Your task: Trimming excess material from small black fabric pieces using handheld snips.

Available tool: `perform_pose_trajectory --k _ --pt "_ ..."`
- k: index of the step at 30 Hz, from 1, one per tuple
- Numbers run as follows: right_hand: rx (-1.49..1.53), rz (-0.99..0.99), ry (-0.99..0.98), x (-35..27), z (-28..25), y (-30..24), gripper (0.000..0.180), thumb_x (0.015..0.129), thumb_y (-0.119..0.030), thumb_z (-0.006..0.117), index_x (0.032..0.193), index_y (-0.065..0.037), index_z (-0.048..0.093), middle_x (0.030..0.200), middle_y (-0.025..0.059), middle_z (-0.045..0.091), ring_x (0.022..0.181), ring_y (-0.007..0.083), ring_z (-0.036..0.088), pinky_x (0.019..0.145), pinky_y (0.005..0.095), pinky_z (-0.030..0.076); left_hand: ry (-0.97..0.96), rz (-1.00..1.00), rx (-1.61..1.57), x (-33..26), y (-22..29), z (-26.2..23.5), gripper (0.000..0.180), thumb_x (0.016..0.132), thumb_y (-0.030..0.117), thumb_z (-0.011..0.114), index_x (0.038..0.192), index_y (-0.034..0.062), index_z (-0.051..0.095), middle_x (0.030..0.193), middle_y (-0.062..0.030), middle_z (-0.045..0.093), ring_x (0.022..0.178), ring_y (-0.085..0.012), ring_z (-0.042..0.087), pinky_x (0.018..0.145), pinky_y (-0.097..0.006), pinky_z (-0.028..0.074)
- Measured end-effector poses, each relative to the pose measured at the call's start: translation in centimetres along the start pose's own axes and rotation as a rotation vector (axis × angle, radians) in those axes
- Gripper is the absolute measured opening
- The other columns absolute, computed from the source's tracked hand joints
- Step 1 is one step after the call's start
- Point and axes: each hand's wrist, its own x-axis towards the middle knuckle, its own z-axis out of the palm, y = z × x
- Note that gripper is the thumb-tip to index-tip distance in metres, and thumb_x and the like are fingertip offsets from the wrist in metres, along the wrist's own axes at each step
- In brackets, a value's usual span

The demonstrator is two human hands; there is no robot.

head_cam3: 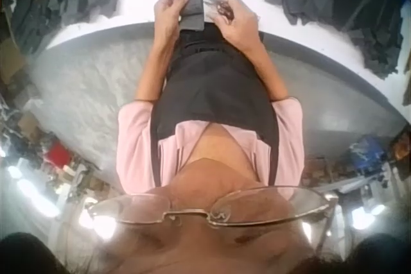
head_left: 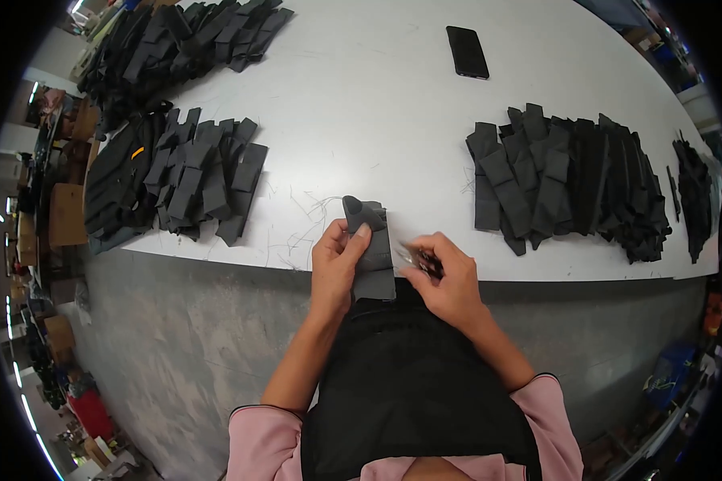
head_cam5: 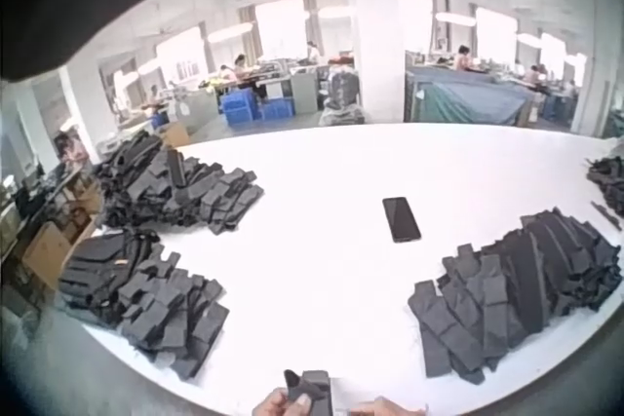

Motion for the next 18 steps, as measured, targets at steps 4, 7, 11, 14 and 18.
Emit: perform_pose_trajectory --k 4,7,11,14,18 --pt "-0.193 -0.136 0.043 0.0 -0.4 0.1 0.029 0.070 -0.007 0.072 0.096 -0.006 0.058 0.079 0.0072 0.058 0.063 0.0217 0.060 0.054 0.0307 0.045 -0.018 -0.007 0.021 -0.1 0.4 0.0 0.016 0.089 0.013 0.060 0.100 0.0015 0.058 0.072 0.0038 0.059 0.065 -0.0016 0.050 0.061 -0.016 0.040" --pt "-0.330 -0.257 0.040 0.0 -0.7 0.4 0.030 0.069 -0.008 0.071 0.096 -0.007 0.059 0.077 0.0063 0.057 0.061 0.0232 0.058 0.053 0.0321 0.044 0.009 -0.014 0.054 0.0 0.2 -0.4 0.015 0.089 0.013 0.061 0.098 0.0014 0.058 0.066 0.0062 0.055 0.060 -0.0001 0.046 0.057 -0.016 0.036" --pt "-0.473 -0.312 -0.019 0.0 -1.0 -0.4 0.028 0.069 -0.006 0.070 0.095 -0.006 0.060 0.074 0.0062 0.060 0.060 0.0234 0.058 0.053 0.0311 0.043 0.053 -0.011 0.008 -0.1 0.1 -0.4 0.013 0.088 0.014 0.063 0.094 0.0022 0.060 0.061 0.0088 0.049 0.054 0.0021 0.038 0.050 -0.016 0.028" --pt "-0.522 -0.340 -0.027 0.2 -1.1 -0.9 0.026 0.070 -0.007 0.070 0.094 -0.006 0.061 0.072 0.0060 0.060 0.059 0.0232 0.058 0.054 0.0310 0.043 0.032 0.000 0.037 -0.1 0.1 -0.5 0.012 0.087 0.013 0.063 0.093 0.0025 0.060 0.059 0.0094 0.048 0.053 0.0025 0.036 0.048 -0.016 0.026" --pt "-0.474 -0.345 -0.021 0.2 -0.5 -0.1 0.025 0.069 -0.007 0.070 0.093 -0.005 0.061 0.074 0.0072 0.062 0.060 0.0239 0.059 0.054 0.0313 0.044 0.021 0.004 0.029 -0.3 0.0 -0.3 0.012 0.087 0.012 0.063 0.092 0.0027 0.059 0.059 0.0095 0.047 0.052 0.0026 0.036 0.047 -0.016 0.025"
